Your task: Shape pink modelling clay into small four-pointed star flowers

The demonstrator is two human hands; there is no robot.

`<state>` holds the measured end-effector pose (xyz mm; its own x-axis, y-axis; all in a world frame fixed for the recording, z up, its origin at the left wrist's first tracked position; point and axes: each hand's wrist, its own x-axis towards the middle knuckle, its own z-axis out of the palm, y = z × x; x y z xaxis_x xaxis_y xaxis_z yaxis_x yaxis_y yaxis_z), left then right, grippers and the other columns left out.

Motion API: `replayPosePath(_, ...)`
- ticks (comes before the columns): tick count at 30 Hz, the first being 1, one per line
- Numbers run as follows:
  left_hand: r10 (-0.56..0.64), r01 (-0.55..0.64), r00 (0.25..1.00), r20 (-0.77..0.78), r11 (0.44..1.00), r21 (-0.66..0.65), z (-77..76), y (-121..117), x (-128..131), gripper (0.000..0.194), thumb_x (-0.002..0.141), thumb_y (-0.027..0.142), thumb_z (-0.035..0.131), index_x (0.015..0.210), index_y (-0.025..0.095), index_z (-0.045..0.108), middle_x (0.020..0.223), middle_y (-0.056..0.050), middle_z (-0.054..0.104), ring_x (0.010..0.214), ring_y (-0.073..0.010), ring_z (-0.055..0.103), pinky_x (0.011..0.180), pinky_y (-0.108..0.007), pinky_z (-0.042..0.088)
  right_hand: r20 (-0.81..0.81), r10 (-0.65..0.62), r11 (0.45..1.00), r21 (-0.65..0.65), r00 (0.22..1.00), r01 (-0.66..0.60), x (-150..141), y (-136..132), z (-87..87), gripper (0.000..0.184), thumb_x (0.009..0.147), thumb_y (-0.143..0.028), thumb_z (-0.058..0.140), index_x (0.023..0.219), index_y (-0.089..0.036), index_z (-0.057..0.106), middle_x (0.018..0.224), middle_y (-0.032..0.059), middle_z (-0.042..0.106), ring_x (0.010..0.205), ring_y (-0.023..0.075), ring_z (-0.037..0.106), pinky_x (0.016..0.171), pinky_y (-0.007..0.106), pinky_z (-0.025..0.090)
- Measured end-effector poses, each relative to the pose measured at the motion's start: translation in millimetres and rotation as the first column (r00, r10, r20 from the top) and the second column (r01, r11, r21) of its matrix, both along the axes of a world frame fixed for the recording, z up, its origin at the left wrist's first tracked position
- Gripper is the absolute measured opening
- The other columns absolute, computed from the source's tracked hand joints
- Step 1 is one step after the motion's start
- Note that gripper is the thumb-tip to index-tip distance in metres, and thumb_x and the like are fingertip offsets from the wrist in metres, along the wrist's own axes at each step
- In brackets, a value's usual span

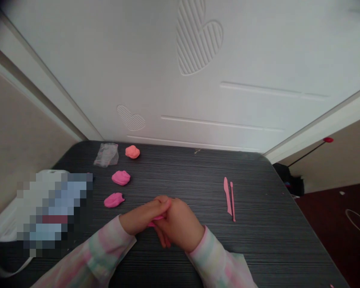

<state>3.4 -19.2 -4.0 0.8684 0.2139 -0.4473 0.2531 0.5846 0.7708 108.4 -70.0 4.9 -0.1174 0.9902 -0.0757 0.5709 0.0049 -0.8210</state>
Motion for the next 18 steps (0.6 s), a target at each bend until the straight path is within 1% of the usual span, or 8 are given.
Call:
replayPosePath(2,0.002,-0.002,1.000,-0.007,1.000,-0.001,-0.4,-0.1,-1.3,0.060,0.070,0.065,0.036,0.047,0.012,0.055,0.038,-0.007,0.055,0.049,-0.0196,0.060,0.064,-0.037,0.048,-0.025,-0.007,1.000,0.001,1.000,0.007,-0.1,-0.2,-0.9,0.024,0.067,-0.010,0.052,0.087,-0.021,0.060,0.080,-0.0006,0.066,0.076,0.0140,0.061,0.070,0.025,0.047)
replayPosePath(4,0.003,-0.003,1.000,-0.009,1.000,-0.008,0.1,0.6,-2.7,0.058,0.071,0.063,0.036,0.051,0.012,0.057,0.042,-0.007,0.057,0.050,-0.0193,0.060,0.063,-0.036,0.048,-0.035,-0.019,1.000,0.008,0.999,0.019,0.3,-0.6,-1.6,0.030,0.067,-0.010,0.052,0.094,-0.021,0.059,0.088,0.0013,0.066,0.083,0.0154,0.060,0.077,0.028,0.046)
replayPosePath(6,0.004,-0.004,1.000,0.003,1.000,-0.024,0.9,1.7,-3.8,0.054,0.072,0.060,0.038,0.055,0.013,0.058,0.044,-0.006,0.059,0.048,-0.0175,0.059,0.060,-0.033,0.047,-0.042,-0.028,1.000,0.011,0.999,0.029,1.2,-1.7,-2.9,0.038,0.067,-0.013,0.053,0.104,-0.019,0.056,0.098,0.0039,0.064,0.090,0.0171,0.059,0.082,0.031,0.045)
replayPosePath(9,0.032,-0.029,0.999,0.043,0.998,-0.061,0.7,2.9,-4.0,0.048,0.072,0.056,0.043,0.062,0.013,0.061,0.049,-0.004,0.060,0.042,-0.0144,0.056,0.053,-0.029,0.045,-0.084,-0.030,1.000,-0.003,0.996,0.030,2.9,-4.3,-7.8,0.045,0.067,-0.017,0.056,0.112,-0.019,0.051,0.102,0.0050,0.063,0.095,0.0185,0.057,0.085,0.034,0.044)
replayPosePath(11,0.104,-0.096,0.991,0.086,0.991,-0.096,-1.1,3.1,-3.1,0.045,0.071,0.054,0.047,0.065,0.012,0.062,0.055,-0.005,0.062,0.044,-0.0133,0.055,0.052,-0.027,0.042,-0.134,-0.042,0.999,0.008,0.990,0.043,3.7,-6.0,-12.4,0.045,0.068,-0.019,0.057,0.112,-0.020,0.050,0.102,0.0046,0.062,0.096,0.0184,0.057,0.086,0.035,0.043)
replayPosePath(14,0.285,-0.262,0.949,0.133,0.951,-0.166,-4.8,3.3,-0.6,0.037,0.070,0.047,0.055,0.066,0.011,0.063,0.063,-0.006,0.063,0.056,-0.0123,0.057,0.057,-0.023,0.040,-0.201,-0.088,0.993,0.056,0.976,0.101,4.3,-6.3,-17.3,0.045,0.069,-0.018,0.058,0.112,-0.021,0.047,0.107,0.0052,0.059,0.099,0.0175,0.055,0.088,0.034,0.042)
replayPosePath(16,0.370,-0.336,0.919,0.137,0.916,-0.220,-7.0,4.1,1.3,0.035,0.070,0.043,0.056,0.066,0.009,0.062,0.065,-0.007,0.064,0.063,-0.0127,0.057,0.062,-0.022,0.040,-0.187,-0.136,0.984,0.088,0.973,0.154,3.9,-5.0,-17.7,0.044,0.069,-0.017,0.057,0.112,-0.020,0.046,0.108,0.0061,0.057,0.100,0.0171,0.054,0.088,0.034,0.042)
replayPosePath(18,0.395,-0.347,0.909,0.131,0.893,-0.286,-8.8,5.4,2.8,0.035,0.073,0.042,0.053,0.068,0.009,0.062,0.065,-0.007,0.063,0.065,-0.0133,0.058,0.064,-0.022,0.040,-0.130,-0.189,0.969,0.136,0.973,0.206,2.7,-3.4,-16.6,0.038,0.070,-0.016,0.056,0.107,-0.019,0.048,0.105,0.0072,0.056,0.099,0.0173,0.053,0.087,0.035,0.043)
